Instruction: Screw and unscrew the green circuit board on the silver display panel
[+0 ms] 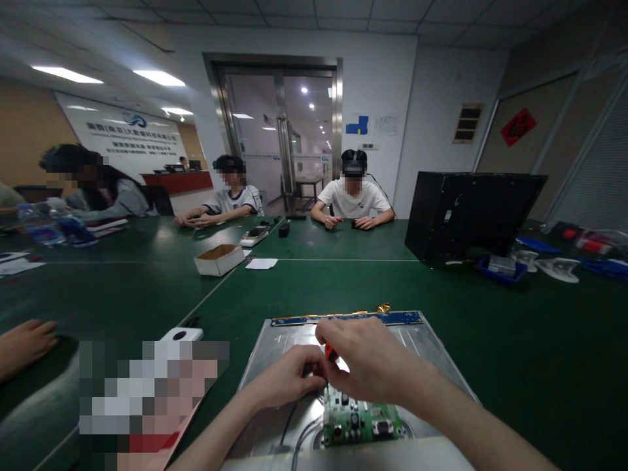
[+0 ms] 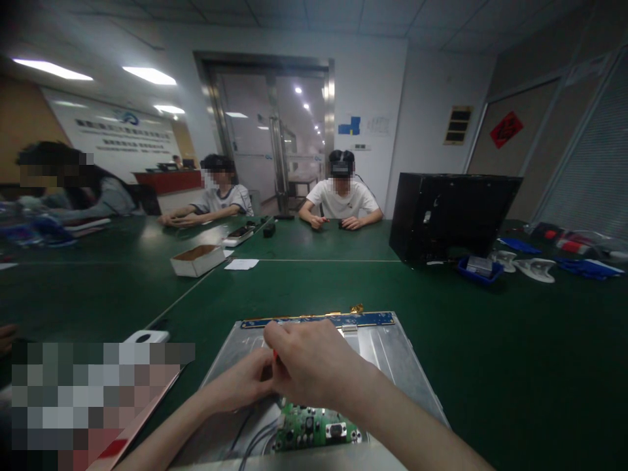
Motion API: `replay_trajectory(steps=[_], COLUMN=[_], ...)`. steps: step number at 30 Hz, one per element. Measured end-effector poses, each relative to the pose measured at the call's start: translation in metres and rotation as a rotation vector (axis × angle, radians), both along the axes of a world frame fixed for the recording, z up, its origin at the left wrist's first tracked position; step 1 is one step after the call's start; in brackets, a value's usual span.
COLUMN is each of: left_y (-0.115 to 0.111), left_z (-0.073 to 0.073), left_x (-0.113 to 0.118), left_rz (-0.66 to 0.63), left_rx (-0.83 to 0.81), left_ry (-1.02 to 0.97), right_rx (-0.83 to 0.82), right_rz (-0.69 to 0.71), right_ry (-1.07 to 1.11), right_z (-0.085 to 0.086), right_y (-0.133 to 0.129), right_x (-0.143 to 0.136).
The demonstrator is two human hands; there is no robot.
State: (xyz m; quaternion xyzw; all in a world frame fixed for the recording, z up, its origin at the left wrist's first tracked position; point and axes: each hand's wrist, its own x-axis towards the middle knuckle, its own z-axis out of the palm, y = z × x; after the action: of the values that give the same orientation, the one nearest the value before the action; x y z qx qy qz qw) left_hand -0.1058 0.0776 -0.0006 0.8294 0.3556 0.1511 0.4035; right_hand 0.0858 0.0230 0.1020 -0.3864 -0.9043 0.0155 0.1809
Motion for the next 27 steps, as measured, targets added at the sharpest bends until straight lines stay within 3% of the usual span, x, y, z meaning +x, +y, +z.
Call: replay_trajectory(steps=[14, 27], left_y=[-0.0005, 0.0022], left_z=[0.002, -0.0038], left_x=[0.0004, 0.0006], left_rz=[0.001, -0.029], left_rx=[0.022, 0.002], left_ry=[-0.018, -0.046], right_rx=[0.068, 0.081], right_rz=[-0.07, -0.02], right_ry=[-0.059, -0.005], right_z=[0.0017, 0.001], right_y=[-0.002, -0.0017], right_x=[-0.0006, 0.002])
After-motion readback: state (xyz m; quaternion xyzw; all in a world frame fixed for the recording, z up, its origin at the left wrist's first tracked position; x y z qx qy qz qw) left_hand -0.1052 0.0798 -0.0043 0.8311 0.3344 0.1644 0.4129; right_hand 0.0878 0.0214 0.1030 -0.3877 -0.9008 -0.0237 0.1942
